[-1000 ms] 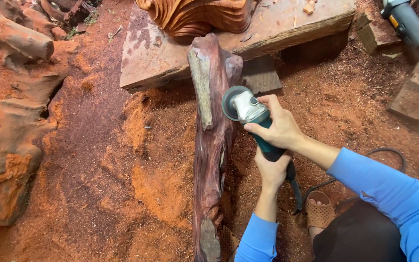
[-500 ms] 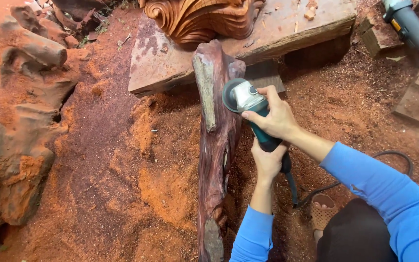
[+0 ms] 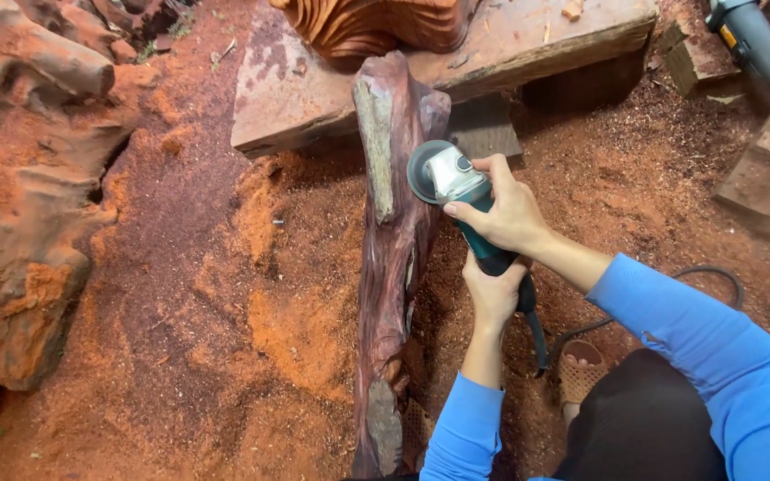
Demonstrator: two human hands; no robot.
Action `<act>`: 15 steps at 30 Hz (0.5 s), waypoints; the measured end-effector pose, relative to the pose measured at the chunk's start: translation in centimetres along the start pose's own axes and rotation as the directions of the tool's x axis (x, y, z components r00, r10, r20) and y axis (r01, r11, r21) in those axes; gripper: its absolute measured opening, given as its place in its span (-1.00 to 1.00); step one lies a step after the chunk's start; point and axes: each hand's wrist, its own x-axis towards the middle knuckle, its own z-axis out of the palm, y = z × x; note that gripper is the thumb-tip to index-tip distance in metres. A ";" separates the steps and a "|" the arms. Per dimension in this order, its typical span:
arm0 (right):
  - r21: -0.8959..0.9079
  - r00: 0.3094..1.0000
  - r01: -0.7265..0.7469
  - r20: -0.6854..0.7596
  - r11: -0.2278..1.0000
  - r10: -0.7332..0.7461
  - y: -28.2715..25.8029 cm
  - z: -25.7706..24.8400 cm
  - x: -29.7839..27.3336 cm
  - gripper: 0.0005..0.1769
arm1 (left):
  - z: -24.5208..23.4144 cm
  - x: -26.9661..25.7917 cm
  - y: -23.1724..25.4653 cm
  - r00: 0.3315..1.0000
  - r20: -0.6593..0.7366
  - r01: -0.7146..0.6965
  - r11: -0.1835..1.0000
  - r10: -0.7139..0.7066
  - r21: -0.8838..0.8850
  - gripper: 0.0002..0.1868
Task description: Sanding and shaping a large piece of wood using a handheld angle grinder in a workshop.
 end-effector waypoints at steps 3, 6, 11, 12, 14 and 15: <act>-0.001 1.000 -0.019 0.002 1.000 0.019 0.7 0.3 -1.5 -0.08 | -0.3 -1.0 -0.7 1.000 -0.012 0.017 0.995 -0.015 0.096 -0.59; -0.013 1.000 0.008 0.025 1.000 -0.007 0.5 0.5 -3.0 -0.08 | -1.2 -1.6 -3.1 0.999 -0.022 0.048 0.992 -0.046 0.118 -0.58; 0.078 0.999 0.044 -0.025 0.996 -0.042 4.8 1.3 -4.6 -0.11 | -1.8 -2.3 -5.1 1.000 0.006 0.025 0.987 -0.026 0.158 -0.51; 0.123 0.997 0.047 -0.066 0.991 -0.039 5.7 1.5 -4.8 -0.12 | -1.6 -2.5 -4.8 1.000 0.020 0.014 0.984 -0.018 0.178 -0.50; 0.157 0.995 0.065 -0.079 0.986 -0.053 6.2 1.8 -5.1 -0.10 | -1.8 -2.5 -6.1 1.000 -0.003 0.000 0.980 0.000 0.200 -0.49; 0.188 0.994 0.077 -0.092 0.979 -0.061 6.4 2.1 -5.3 -0.08 | -2.0 -2.6 -6.7 1.000 -0.026 -0.006 0.975 0.012 0.222 -0.48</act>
